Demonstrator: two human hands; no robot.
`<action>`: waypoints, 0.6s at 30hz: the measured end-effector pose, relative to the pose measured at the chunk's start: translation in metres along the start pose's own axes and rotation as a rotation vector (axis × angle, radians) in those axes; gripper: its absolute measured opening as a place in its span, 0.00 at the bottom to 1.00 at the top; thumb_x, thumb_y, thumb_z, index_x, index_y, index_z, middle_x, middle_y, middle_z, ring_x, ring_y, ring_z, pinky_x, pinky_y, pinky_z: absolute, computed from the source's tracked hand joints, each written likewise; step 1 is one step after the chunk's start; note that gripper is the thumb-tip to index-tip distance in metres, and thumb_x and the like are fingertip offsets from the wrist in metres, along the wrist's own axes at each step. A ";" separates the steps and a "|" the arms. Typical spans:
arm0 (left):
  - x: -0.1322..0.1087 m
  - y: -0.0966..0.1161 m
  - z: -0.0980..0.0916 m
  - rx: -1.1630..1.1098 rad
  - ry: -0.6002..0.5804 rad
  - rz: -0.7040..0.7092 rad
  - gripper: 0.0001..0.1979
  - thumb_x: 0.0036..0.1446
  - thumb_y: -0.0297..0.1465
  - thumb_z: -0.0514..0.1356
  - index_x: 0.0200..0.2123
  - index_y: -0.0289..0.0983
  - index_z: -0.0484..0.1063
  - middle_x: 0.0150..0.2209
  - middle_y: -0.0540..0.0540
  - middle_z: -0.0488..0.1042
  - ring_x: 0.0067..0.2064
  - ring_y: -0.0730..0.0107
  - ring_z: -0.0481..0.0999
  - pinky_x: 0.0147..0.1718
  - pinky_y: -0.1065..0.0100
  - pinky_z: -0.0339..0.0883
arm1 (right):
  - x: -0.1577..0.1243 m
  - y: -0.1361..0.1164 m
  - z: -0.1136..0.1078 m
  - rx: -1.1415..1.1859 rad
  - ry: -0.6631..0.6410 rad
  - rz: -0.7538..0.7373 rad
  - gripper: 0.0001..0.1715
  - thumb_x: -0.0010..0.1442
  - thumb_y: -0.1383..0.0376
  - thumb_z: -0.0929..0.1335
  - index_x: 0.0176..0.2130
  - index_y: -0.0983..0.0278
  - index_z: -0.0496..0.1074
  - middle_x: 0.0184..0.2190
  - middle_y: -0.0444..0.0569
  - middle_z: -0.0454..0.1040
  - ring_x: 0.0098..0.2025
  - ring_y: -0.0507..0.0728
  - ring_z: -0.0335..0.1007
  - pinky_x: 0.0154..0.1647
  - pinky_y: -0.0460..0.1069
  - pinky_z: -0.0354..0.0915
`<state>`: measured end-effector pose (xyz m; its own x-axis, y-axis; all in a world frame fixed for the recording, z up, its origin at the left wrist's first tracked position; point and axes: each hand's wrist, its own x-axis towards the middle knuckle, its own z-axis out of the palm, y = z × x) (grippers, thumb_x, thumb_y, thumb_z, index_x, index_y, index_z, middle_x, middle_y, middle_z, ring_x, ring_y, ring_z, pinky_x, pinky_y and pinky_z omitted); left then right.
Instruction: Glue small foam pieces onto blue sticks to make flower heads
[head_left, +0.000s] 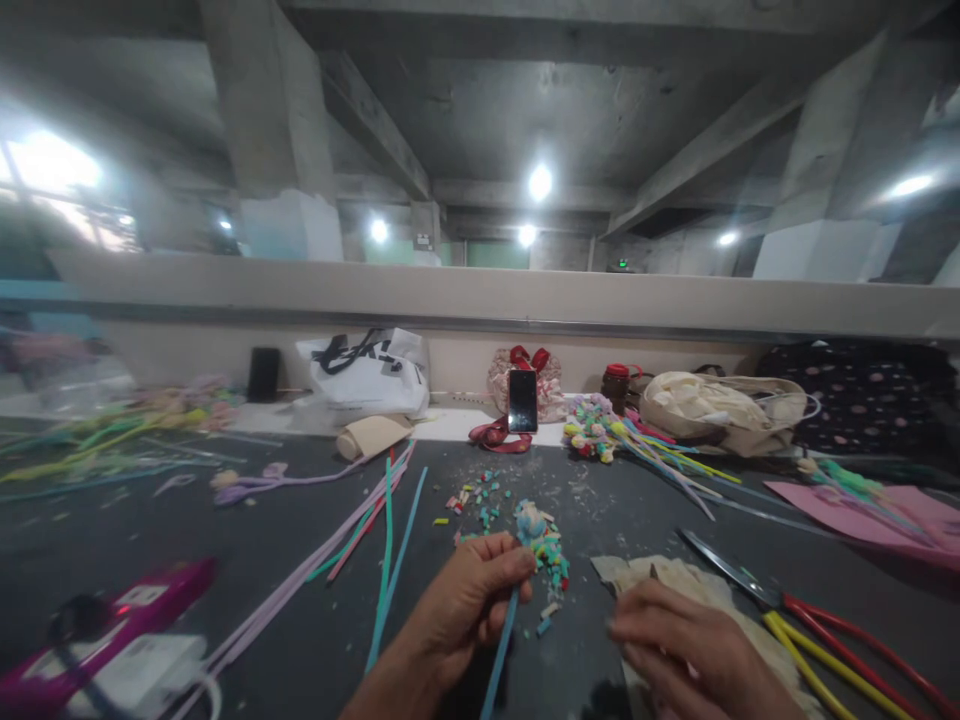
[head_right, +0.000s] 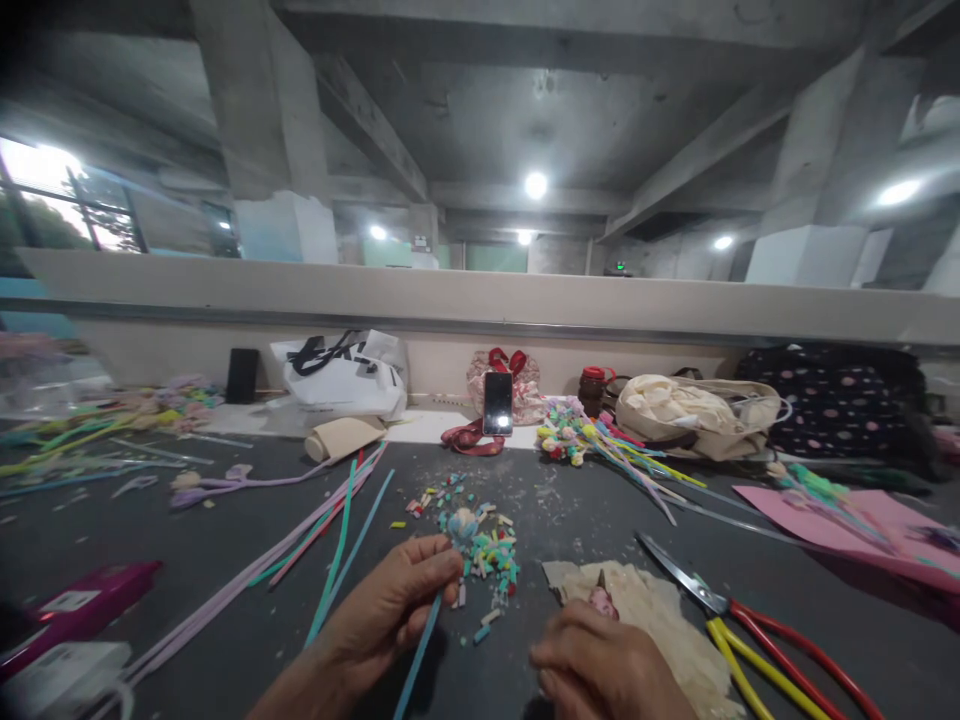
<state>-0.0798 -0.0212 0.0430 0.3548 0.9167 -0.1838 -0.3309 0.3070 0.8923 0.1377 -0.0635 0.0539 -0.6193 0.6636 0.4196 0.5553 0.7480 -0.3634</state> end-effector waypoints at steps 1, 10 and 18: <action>0.001 -0.001 -0.001 0.006 -0.029 -0.025 0.13 0.41 0.34 0.63 0.19 0.33 0.62 0.13 0.55 0.65 0.09 0.89 0.53 0.08 0.82 0.40 | 0.003 0.000 -0.001 0.000 0.050 -0.022 0.10 0.56 0.70 0.61 0.35 0.62 0.70 0.29 0.47 0.72 0.31 0.51 0.70 0.33 0.42 0.66; 0.000 -0.005 0.002 0.077 -0.088 -0.126 0.12 0.41 0.34 0.61 0.17 0.33 0.63 0.11 0.53 0.65 0.08 0.87 0.53 0.07 0.81 0.40 | 0.037 0.002 0.004 -0.232 0.288 -0.126 0.19 0.57 0.72 0.59 0.47 0.60 0.65 0.41 0.52 0.67 0.42 0.53 0.65 0.39 0.46 0.65; -0.003 -0.002 0.009 0.126 -0.063 -0.106 0.09 0.40 0.30 0.60 0.16 0.34 0.63 0.11 0.54 0.67 0.07 0.87 0.51 0.06 0.81 0.40 | 0.049 -0.002 0.015 -0.309 0.375 -0.177 0.17 0.54 0.75 0.62 0.42 0.62 0.68 0.39 0.53 0.68 0.39 0.54 0.65 0.33 0.48 0.66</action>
<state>-0.0723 -0.0272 0.0456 0.4373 0.8619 -0.2566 -0.1784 0.3629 0.9146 0.0976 -0.0320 0.0625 -0.5084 0.4359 0.7426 0.6334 0.7736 -0.0205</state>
